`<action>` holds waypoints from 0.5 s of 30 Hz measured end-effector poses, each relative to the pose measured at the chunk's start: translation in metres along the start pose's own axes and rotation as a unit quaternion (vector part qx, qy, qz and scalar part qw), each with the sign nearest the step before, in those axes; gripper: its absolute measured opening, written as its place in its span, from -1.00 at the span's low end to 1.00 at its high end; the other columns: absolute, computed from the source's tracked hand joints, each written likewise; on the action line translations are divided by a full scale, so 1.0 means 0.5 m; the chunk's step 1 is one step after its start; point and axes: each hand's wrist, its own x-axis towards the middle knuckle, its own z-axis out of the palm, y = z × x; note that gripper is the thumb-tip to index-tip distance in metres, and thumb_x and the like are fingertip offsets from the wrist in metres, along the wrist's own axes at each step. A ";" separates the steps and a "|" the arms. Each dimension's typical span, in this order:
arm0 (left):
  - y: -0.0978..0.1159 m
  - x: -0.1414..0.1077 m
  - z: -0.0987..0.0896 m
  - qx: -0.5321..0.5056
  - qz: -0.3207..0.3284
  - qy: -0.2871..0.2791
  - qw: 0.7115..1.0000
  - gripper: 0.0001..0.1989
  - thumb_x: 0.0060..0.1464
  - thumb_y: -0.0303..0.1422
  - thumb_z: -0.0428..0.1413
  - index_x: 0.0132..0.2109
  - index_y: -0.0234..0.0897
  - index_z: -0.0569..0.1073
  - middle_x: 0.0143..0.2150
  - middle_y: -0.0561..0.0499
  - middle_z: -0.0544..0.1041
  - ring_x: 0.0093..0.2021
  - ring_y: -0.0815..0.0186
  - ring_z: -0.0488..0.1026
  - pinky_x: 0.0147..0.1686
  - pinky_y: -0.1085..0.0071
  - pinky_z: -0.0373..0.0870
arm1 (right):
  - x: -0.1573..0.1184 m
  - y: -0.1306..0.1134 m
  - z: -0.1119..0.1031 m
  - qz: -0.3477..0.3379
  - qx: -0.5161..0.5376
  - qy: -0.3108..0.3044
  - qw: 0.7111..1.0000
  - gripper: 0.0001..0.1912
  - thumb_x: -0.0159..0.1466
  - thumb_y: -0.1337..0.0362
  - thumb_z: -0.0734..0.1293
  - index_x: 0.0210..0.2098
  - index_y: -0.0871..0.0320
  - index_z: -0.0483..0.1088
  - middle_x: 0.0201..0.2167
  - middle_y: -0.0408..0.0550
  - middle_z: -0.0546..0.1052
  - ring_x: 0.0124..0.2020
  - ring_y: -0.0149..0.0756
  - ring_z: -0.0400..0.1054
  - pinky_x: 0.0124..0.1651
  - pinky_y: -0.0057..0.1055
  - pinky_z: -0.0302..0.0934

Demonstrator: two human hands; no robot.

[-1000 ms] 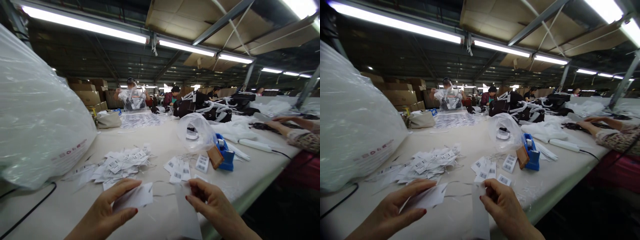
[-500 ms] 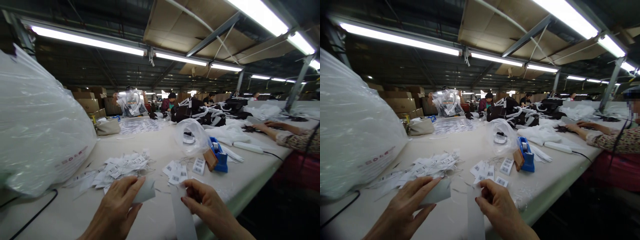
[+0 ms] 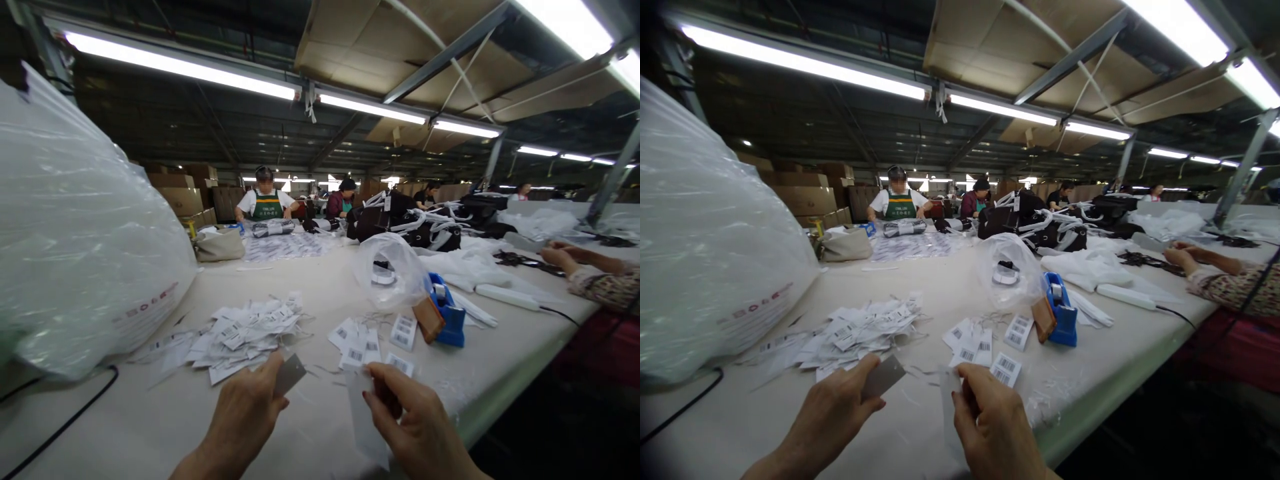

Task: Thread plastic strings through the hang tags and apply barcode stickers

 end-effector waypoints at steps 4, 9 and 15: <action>-0.009 0.010 0.016 -0.068 -0.060 0.003 0.996 -0.81 -0.22 -0.48 0.13 -0.40 -0.12 0.33 -0.55 0.07 0.45 -0.47 0.12 0.38 -0.42 0.38 0.01 | -0.001 0.010 0.019 -0.033 -0.003 0.041 0.999 -0.79 0.17 0.31 0.24 -0.20 0.16 0.40 -0.52 -0.08 0.47 -0.54 -0.33 0.35 -0.40 -0.45 0.26; -0.015 0.036 0.025 -0.196 -0.136 -0.081 0.968 -0.83 -0.30 -0.45 0.14 -0.53 -0.18 0.27 -0.58 0.12 0.36 -0.47 0.23 0.31 -0.44 0.42 0.02 | 0.001 0.031 0.046 -0.103 -0.008 0.088 0.991 -0.78 0.20 0.35 0.19 -0.16 0.15 0.36 -0.48 -0.09 0.49 -0.52 -0.34 0.37 -0.37 -0.46 0.30; 0.001 0.041 0.056 -0.356 -0.181 -0.152 0.904 -0.92 -0.18 -0.34 0.00 -0.45 -0.24 0.29 -0.54 0.06 0.45 -0.49 0.24 0.45 -0.51 0.42 0.21 | 0.017 0.049 0.078 -0.161 -0.064 0.165 0.971 -0.76 0.23 0.40 0.14 -0.14 0.16 0.33 -0.48 -0.06 0.50 -0.51 -0.33 0.41 -0.47 -0.49 0.28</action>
